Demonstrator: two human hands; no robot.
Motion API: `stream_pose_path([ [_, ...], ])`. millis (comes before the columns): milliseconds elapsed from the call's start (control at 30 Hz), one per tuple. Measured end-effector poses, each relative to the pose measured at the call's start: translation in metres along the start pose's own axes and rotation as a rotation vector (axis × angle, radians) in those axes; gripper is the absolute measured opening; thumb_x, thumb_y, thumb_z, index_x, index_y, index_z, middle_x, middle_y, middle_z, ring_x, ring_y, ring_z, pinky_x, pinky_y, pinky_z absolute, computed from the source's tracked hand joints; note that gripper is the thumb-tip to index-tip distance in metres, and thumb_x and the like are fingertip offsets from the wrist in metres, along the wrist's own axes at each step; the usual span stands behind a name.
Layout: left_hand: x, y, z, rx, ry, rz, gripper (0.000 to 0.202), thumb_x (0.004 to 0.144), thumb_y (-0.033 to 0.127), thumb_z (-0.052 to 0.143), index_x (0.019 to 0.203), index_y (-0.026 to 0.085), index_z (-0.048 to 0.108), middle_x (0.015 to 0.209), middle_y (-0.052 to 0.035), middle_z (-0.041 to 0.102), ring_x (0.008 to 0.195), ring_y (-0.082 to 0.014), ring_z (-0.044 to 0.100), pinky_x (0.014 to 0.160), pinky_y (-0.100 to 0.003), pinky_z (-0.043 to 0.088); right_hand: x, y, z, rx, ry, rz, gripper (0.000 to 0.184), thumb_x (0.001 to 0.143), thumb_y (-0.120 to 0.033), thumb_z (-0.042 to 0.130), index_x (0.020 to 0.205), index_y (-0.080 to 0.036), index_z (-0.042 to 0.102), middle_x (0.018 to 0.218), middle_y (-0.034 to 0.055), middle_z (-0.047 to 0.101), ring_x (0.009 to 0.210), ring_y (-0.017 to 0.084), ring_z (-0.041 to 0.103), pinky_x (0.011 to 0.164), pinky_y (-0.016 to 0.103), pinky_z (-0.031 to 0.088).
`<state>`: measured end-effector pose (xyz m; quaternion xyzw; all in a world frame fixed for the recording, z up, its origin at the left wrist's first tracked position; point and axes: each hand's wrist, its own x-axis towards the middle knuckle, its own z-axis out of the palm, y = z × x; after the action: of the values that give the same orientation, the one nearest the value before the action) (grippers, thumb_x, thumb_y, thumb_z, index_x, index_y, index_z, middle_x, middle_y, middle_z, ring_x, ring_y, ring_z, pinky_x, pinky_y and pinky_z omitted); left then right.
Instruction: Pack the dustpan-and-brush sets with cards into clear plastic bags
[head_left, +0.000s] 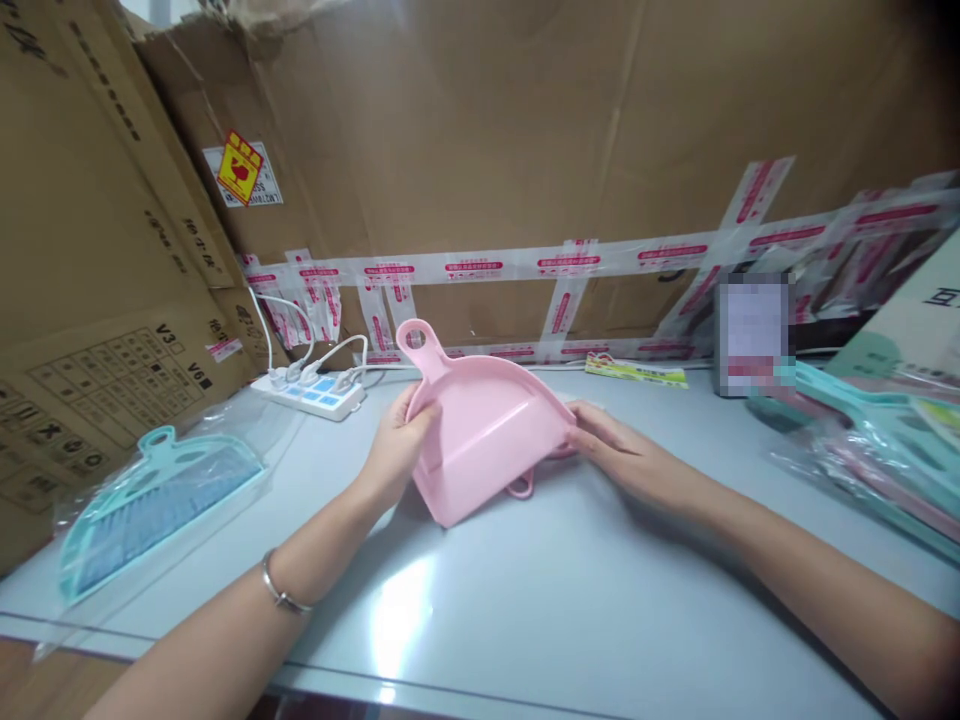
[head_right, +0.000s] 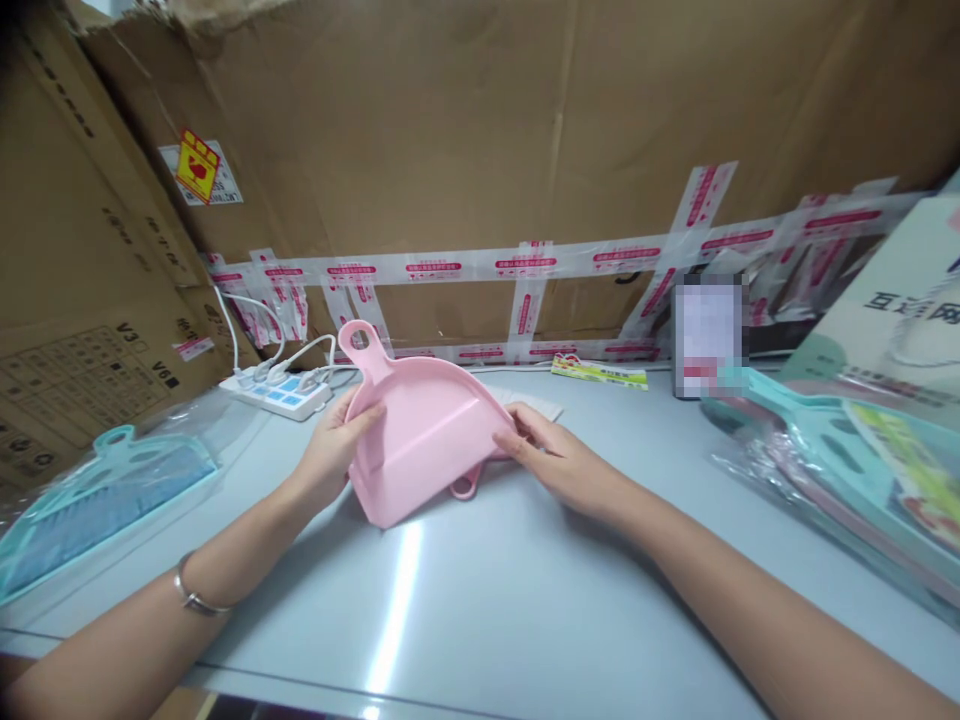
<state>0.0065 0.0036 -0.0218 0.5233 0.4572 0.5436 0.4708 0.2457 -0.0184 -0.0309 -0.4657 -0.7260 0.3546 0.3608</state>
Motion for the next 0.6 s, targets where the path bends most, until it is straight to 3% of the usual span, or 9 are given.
stream_pose_path([
  [67,0.005,0.001,-0.005,-0.006,0.026,0.022,0.032,0.066,0.028,0.063,0.096,0.017,0.062,0.087,-0.0008,0.065,0.078,-0.0169,0.058,0.072,-0.026,0.045,0.001,0.008,-0.013,-0.242,-0.103,-0.029,0.033,0.087,-0.047,0.040,0.093,-0.020,0.057,0.098,0.0077,0.058,0.096,0.023,0.053,0.089,0.039,0.042],
  [200,0.006,0.004,-0.007,0.038,0.015,0.046,0.033,0.066,0.029,0.061,0.097,0.018,0.064,0.088,-0.0012,0.066,0.082,-0.0184,0.058,0.075,-0.028,0.045,-0.001,0.023,-0.023,-0.589,-0.232,-0.033,0.026,0.077,-0.028,0.050,0.100,-0.020,0.059,0.101,0.0087,0.053,0.095,0.024,0.052,0.086,0.039,0.043],
  [433,0.002,0.003,-0.005,0.079,-0.060,0.041,0.034,0.068,0.031,0.060,0.099,0.017,0.063,0.092,-0.0020,0.066,0.084,-0.0190,0.058,0.078,-0.028,0.044,-0.001,0.022,-0.015,-0.828,-0.168,-0.131,0.020,0.081,-0.017,0.045,0.087,-0.019,0.063,0.090,0.0096,0.052,0.085,0.023,0.051,0.076,0.037,0.042],
  [600,0.000,0.004,-0.004,0.065,-0.082,0.032,0.032,0.070,0.032,0.061,0.097,0.017,0.062,0.089,-0.0011,0.064,0.082,-0.0171,0.056,0.075,-0.026,0.042,0.003,0.030,-0.030,-0.946,-0.040,-0.220,0.009,0.077,-0.023,0.053,0.073,-0.019,0.061,0.090,0.0090,0.056,0.082,0.023,0.052,0.071,0.037,0.041],
])
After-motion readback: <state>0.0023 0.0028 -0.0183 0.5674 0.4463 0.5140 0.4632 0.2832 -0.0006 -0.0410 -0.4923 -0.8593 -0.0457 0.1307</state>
